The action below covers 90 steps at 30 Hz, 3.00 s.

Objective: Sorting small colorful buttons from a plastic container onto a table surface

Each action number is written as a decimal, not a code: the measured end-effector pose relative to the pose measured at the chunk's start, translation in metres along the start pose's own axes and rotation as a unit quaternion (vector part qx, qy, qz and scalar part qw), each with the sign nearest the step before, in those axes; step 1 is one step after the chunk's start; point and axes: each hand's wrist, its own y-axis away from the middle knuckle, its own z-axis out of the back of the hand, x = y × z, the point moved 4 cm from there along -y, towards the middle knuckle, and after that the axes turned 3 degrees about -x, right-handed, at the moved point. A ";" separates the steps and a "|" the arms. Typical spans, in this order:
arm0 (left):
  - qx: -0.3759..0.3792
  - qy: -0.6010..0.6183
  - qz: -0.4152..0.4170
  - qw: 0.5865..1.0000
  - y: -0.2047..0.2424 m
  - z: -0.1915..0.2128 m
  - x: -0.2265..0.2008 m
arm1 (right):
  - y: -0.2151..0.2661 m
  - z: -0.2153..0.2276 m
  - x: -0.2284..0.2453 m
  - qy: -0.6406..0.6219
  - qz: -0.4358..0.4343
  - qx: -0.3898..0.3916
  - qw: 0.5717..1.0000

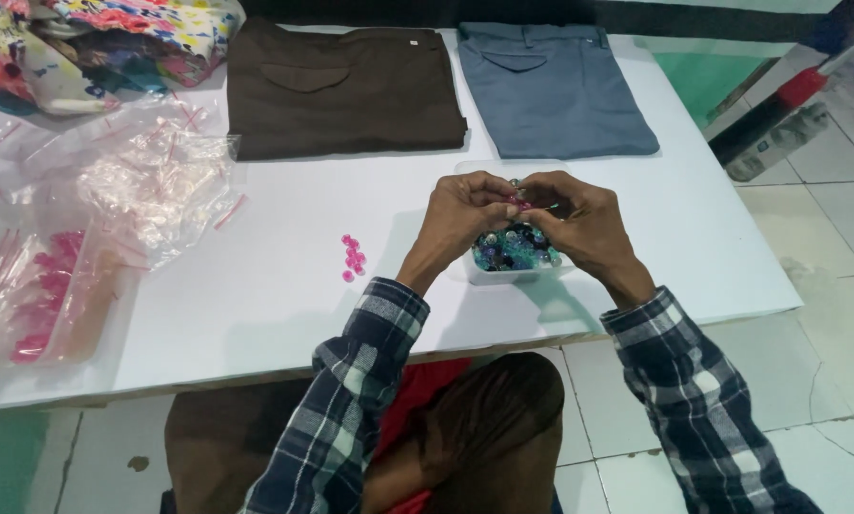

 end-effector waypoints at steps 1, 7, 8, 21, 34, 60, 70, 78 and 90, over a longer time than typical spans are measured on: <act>-0.002 -0.001 0.001 1.000 -0.001 0.001 0.002 | 0.000 -0.001 -0.003 -0.002 0.000 0.001 1.000; -0.023 -0.067 -0.002 0.997 0.012 0.010 -0.015 | 0.003 -0.011 0.000 0.083 0.050 -0.007 0.995; -0.016 -0.090 -0.009 0.996 0.012 0.011 -0.018 | 0.003 -0.014 0.002 0.083 0.053 -0.013 0.995; -0.113 -0.287 -0.110 0.945 0.116 0.124 -0.071 | 0.020 -0.158 0.049 0.020 0.101 -0.058 0.993; -0.160 -0.401 -0.136 0.891 0.147 0.172 -0.028 | 0.031 -0.218 -0.001 0.060 0.069 -0.034 0.995; 0.114 -0.656 -0.208 0.716 0.015 -0.013 -0.005 | -0.019 0.017 -0.072 0.459 -0.146 0.124 0.868; 0.061 -0.752 -0.276 0.596 -0.009 -0.024 0.037 | -0.034 0.005 -0.107 0.525 -0.132 0.195 0.818; 0.088 -0.738 -0.174 0.646 -0.021 -0.018 0.016 | -0.041 0.038 -0.018 0.212 -0.238 0.143 0.937; 0.085 -0.685 -0.095 0.717 -0.016 -0.025 -0.002 | -0.036 0.008 -0.097 0.504 -0.090 0.271 0.815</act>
